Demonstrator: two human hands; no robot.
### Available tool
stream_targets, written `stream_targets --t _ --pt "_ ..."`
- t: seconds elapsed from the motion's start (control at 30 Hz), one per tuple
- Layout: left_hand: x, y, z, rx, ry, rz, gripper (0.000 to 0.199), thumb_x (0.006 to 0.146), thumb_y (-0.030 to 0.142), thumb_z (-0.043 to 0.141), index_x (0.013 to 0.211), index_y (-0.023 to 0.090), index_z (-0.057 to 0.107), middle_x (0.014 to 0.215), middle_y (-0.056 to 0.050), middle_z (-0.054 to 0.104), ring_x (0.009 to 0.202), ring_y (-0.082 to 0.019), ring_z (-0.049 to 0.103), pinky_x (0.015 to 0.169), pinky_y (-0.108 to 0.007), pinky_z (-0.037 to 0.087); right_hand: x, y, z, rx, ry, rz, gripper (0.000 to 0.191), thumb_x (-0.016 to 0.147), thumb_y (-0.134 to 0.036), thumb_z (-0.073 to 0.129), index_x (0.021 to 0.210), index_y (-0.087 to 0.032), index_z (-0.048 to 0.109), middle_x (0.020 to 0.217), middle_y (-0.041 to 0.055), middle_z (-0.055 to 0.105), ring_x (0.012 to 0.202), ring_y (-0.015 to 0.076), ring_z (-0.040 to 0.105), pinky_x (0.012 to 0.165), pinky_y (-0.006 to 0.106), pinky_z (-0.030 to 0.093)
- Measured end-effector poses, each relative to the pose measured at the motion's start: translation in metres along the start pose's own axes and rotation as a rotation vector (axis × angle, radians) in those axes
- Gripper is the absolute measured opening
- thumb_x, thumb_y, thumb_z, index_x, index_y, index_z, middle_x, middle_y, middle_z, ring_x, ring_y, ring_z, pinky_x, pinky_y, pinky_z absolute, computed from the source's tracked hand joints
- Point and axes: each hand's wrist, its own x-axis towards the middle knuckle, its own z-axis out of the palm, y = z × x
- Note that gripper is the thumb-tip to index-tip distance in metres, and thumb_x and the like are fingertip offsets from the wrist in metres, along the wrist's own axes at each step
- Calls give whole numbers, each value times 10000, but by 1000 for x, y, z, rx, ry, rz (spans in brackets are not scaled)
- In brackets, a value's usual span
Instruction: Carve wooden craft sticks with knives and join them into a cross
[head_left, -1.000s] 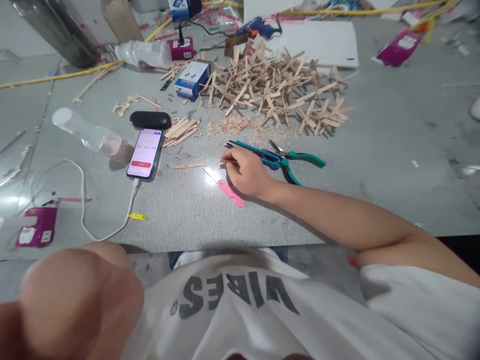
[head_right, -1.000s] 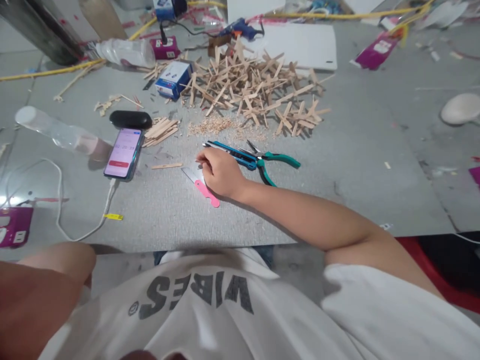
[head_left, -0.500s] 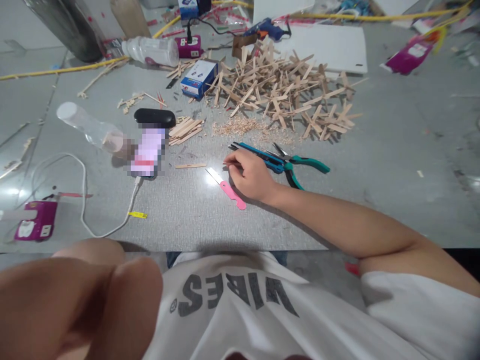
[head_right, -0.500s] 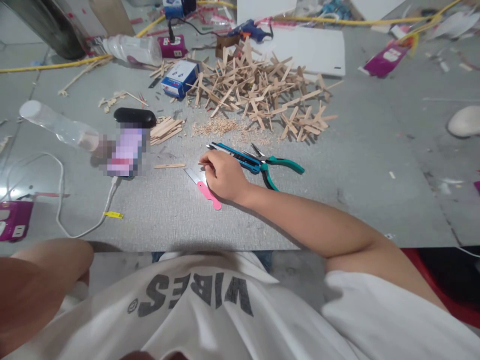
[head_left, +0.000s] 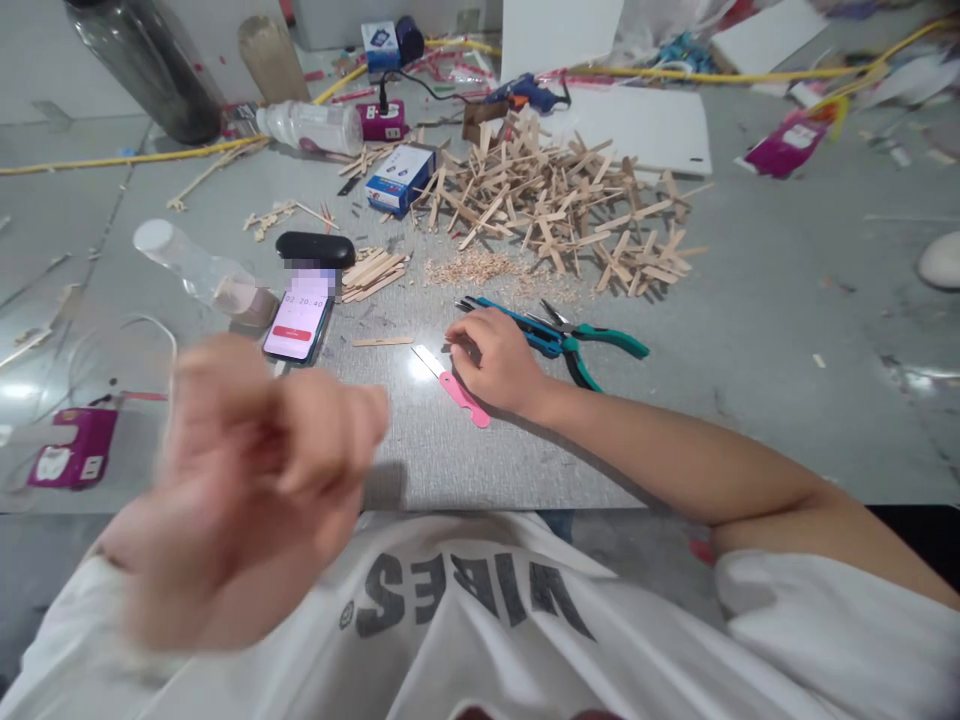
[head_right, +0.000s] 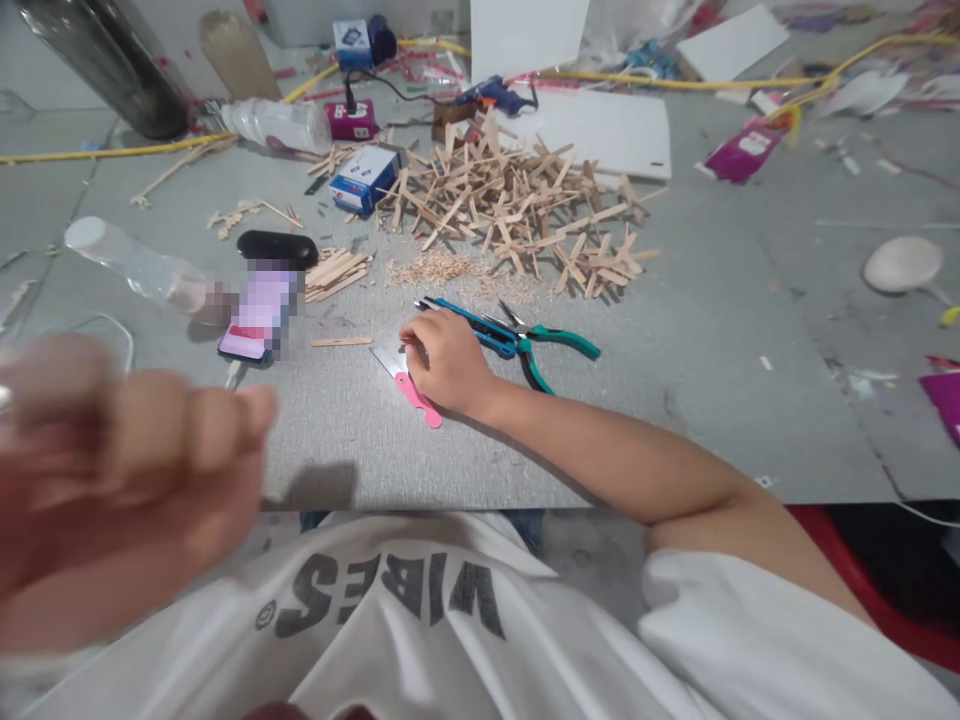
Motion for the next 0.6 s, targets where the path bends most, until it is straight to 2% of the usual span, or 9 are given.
stream_targets --t 0.03,0.07,0.1,0.17,0.27,0.33,0.43,0.5,0.6 --pt "16 -18 13 -221 -42 -5 163 1152 384 576 1024 307 512 712 49 430 601 -150 438 652 -355 515 -1 -4 -3 -39 -11 9 197 1005 -267 569 1091 -192 730 1169 162 774 1159 322 668 1051 497 486" --pt "28 -37 27 -384 56 60 295 1088 263 689 948 269 430 701 69 437 601 -116 426 629 -300 454 -3 -9 -7 -79 -29 19 238 1013 -309 573 1117 -180 743 1211 180 767 1193 342 654 1054 504 466" --pt "36 -55 40 -443 132 69 357 1056 180 715 925 254 391 717 77 469 628 -96 444 628 -258 420 -5 -14 -11 -120 -55 31 285 1021 -361 575 1124 -165 756 1215 194 762 1185 356 647 1032 502 451" --pt "42 -90 61 -455 187 83 395 1039 151 753 917 245 389 749 82 523 665 -78 502 642 -211 424 -10 -26 -20 -189 -147 52 356 1012 -450 598 1070 -146 772 1100 193 766 1081 351 657 929 466 423" --pt "37 -129 74 -405 213 122 399 1056 153 763 960 253 389 794 85 546 720 -70 552 670 -183 427 -15 -42 -31 -261 -310 85 367 987 -471 622 955 -136 770 964 173 764 857 284 646 763 403 317" --pt "33 -146 73 -394 180 162 408 1067 165 763 968 257 378 822 80 560 748 -69 561 688 -178 436 -16 -49 -36 -285 -395 106 344 989 -452 624 946 -142 768 963 167 771 820 270 647 727 388 254" --pt "30 -164 71 -387 107 131 386 1098 214 740 994 263 372 860 65 596 769 -76 549 702 -186 424 -15 -53 -40 -298 -471 167 305 1027 -386 580 1003 -146 766 1012 171 785 804 260 649 703 377 190" --pt "29 -170 70 -393 74 100 353 1129 243 695 1010 270 363 851 67 579 732 -80 513 676 -194 404 -13 -51 -39 -284 -491 221 306 1053 -378 554 1017 -144 748 1011 170 786 760 243 628 688 371 170" --pt "28 -174 71 -358 98 70 315 1157 302 647 1020 273 365 817 77 502 673 -85 415 647 -208 375 -13 -46 -37 -205 -488 268 291 1048 -414 576 936 -171 689 903 126 757 696 213 576 664 357 175"
